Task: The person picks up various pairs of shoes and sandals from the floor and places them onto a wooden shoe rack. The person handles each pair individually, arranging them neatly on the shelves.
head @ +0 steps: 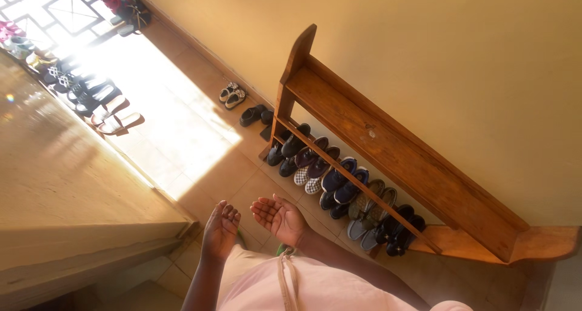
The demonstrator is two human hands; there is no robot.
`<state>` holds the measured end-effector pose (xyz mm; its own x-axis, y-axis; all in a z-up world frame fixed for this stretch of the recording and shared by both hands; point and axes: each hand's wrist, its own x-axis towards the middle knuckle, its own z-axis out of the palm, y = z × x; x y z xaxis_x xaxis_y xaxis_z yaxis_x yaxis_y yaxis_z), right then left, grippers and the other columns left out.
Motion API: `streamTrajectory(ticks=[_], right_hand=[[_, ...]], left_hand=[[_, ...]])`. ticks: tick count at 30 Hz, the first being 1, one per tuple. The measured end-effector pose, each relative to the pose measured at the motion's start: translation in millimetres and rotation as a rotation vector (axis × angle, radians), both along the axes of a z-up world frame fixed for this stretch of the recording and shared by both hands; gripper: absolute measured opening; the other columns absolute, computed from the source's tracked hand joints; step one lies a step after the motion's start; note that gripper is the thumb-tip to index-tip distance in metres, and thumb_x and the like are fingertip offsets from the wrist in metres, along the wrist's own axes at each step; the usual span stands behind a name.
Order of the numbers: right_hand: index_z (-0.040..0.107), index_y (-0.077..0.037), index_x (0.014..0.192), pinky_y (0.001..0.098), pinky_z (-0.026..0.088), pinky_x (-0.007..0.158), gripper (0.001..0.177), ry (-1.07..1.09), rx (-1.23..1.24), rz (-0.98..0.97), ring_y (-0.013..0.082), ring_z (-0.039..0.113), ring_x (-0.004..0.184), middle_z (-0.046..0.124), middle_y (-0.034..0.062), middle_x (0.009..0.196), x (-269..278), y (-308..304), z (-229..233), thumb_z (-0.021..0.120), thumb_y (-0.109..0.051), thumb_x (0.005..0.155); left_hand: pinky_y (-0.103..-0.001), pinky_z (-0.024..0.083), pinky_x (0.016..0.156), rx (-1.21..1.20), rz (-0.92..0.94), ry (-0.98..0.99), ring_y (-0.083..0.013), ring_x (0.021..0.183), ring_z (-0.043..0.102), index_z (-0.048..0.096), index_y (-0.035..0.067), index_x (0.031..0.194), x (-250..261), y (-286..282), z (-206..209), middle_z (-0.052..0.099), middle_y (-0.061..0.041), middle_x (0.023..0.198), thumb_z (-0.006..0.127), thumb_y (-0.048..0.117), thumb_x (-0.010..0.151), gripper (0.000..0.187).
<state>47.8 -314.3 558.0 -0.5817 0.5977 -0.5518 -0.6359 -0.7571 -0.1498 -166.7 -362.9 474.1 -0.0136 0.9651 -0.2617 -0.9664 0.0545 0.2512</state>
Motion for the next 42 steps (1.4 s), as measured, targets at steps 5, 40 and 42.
streamTrajectory(ticks=[5, 40, 42], right_hand=[[0.064, 0.003, 0.120, 0.0427, 0.052, 0.111, 0.040, 0.030, 0.017, 0.065, 0.0307, 0.064, 0.125, 0.069, 0.0206, 0.126, -70, 36, 8, 0.058, -0.034, 0.104], [0.066, 0.003, 0.113, 0.0442, 0.054, 0.109, 0.036, 0.008, 0.026, -0.039, 0.0323, 0.065, 0.122, 0.072, 0.0200, 0.120, -259, 412, 0, 0.060, -0.031, 0.102], [0.067, 0.003, 0.114, 0.0437, 0.053, 0.108, 0.039, -0.037, 0.002, -0.062, 0.0318, 0.065, 0.121, 0.072, 0.0224, 0.120, -262, 428, -4, 0.060, -0.033, 0.101]], left_hand=[[-0.041, 0.045, 0.107, -0.094, 0.016, 0.024, -0.0256, 0.116, 0.057, 0.049, -0.003, 0.142, -62, 23, 38, 0.059, -0.015, 0.121, 0.045, 0.041, 0.110, 0.054], [-0.046, 0.043, 0.112, -0.157, 0.066, 0.014, -0.0273, 0.132, 0.052, 0.045, -0.003, 0.145, -252, 393, 45, 0.056, -0.015, 0.136, 0.046, 0.030, 0.107, 0.051], [-0.045, 0.045, 0.109, -0.149, 0.025, -0.007, -0.0271, 0.127, 0.055, 0.045, -0.004, 0.145, -259, 424, 38, 0.056, -0.015, 0.135, 0.047, 0.029, 0.108, 0.050]])
